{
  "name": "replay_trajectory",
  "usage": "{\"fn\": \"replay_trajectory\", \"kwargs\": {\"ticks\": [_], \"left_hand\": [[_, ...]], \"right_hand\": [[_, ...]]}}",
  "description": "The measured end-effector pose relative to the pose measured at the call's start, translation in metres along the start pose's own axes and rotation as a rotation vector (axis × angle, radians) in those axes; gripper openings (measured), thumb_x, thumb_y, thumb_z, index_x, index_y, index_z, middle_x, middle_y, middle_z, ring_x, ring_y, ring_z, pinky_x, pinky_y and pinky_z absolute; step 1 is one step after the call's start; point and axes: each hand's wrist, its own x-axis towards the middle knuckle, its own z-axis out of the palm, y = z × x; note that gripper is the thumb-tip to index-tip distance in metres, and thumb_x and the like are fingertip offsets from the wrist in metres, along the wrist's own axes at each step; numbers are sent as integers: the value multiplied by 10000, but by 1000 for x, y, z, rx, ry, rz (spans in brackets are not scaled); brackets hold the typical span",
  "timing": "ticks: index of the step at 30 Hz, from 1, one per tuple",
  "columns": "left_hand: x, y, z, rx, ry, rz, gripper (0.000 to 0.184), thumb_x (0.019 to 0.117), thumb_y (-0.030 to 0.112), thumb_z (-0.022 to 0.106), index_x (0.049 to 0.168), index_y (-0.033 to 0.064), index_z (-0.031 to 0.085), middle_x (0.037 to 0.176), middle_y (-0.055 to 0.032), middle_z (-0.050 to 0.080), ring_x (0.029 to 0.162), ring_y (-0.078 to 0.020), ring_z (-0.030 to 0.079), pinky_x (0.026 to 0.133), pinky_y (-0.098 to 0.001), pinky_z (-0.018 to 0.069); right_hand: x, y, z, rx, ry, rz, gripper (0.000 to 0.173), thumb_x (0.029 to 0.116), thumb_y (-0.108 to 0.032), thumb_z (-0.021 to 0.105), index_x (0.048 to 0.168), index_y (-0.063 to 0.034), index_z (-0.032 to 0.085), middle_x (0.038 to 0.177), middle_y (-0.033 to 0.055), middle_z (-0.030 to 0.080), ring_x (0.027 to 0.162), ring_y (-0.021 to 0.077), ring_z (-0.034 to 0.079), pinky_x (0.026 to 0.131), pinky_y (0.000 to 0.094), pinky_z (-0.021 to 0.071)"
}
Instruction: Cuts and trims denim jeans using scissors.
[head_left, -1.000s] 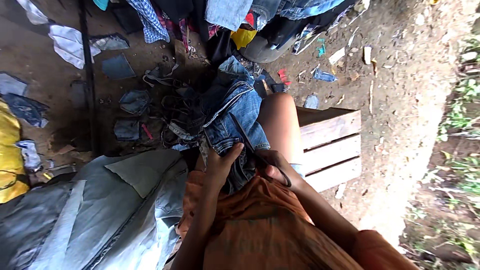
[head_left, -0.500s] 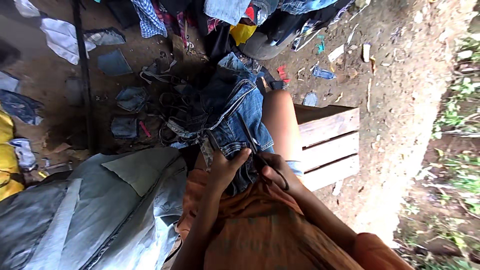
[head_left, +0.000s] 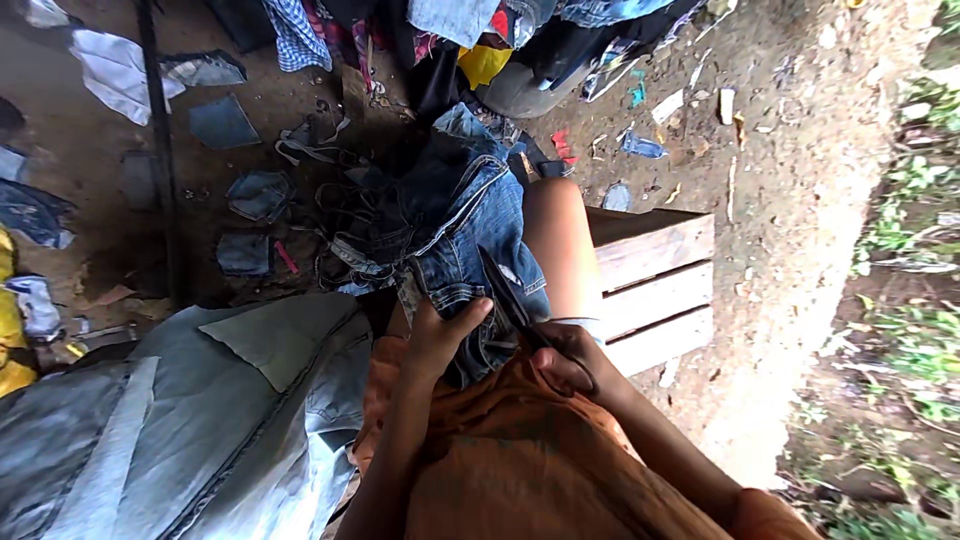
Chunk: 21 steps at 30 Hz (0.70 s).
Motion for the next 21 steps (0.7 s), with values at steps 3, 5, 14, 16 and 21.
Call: {"fn": "replay_trajectory", "kwargs": {"ticks": [3,5,14,16,21], "left_hand": [[-1,0,2,4,5,-2,442,826,57,750,1220,8,554,996,34,720,940,-21,701,891,-233,591],[-2,1,2,1,0,4,431,828,45,740,1216,11,556,991,43,721,933,-15,701,888,-227,591],[-7,6,1,-27,-10,34,374,836,11,725,1176,18,570,963,61,726,919,-8,703,878,-221,594],[-10,6,3,-4,-14,43,364,834,22,734,1163,16,577,955,66,729,915,-2,703,878,-217,592],[-18,3,3,19,-38,97,445,838,36,744,1226,-22,533,1011,74,721,958,10,694,910,-213,583]], "right_hand": [[-7,-6,-2,-127,-24,42,668,763,-726,718,980,-97,668,715,-154,549,591,-99,468,537,107,408],[-6,-8,-3,-151,-42,69,746,720,-757,731,1032,-82,661,769,-146,569,666,-99,507,610,108,444],[-24,-1,-8,157,-261,-40,889,754,-903,514,1161,-118,610,780,-125,541,669,-47,492,620,133,424],[-13,-4,-4,173,-245,-33,832,763,-898,508,1114,-150,608,765,-131,538,661,-43,499,616,140,431],[17,-5,-1,224,-219,-35,845,779,-912,454,1122,-155,607,751,-124,520,620,-21,479,555,158,410]]}}
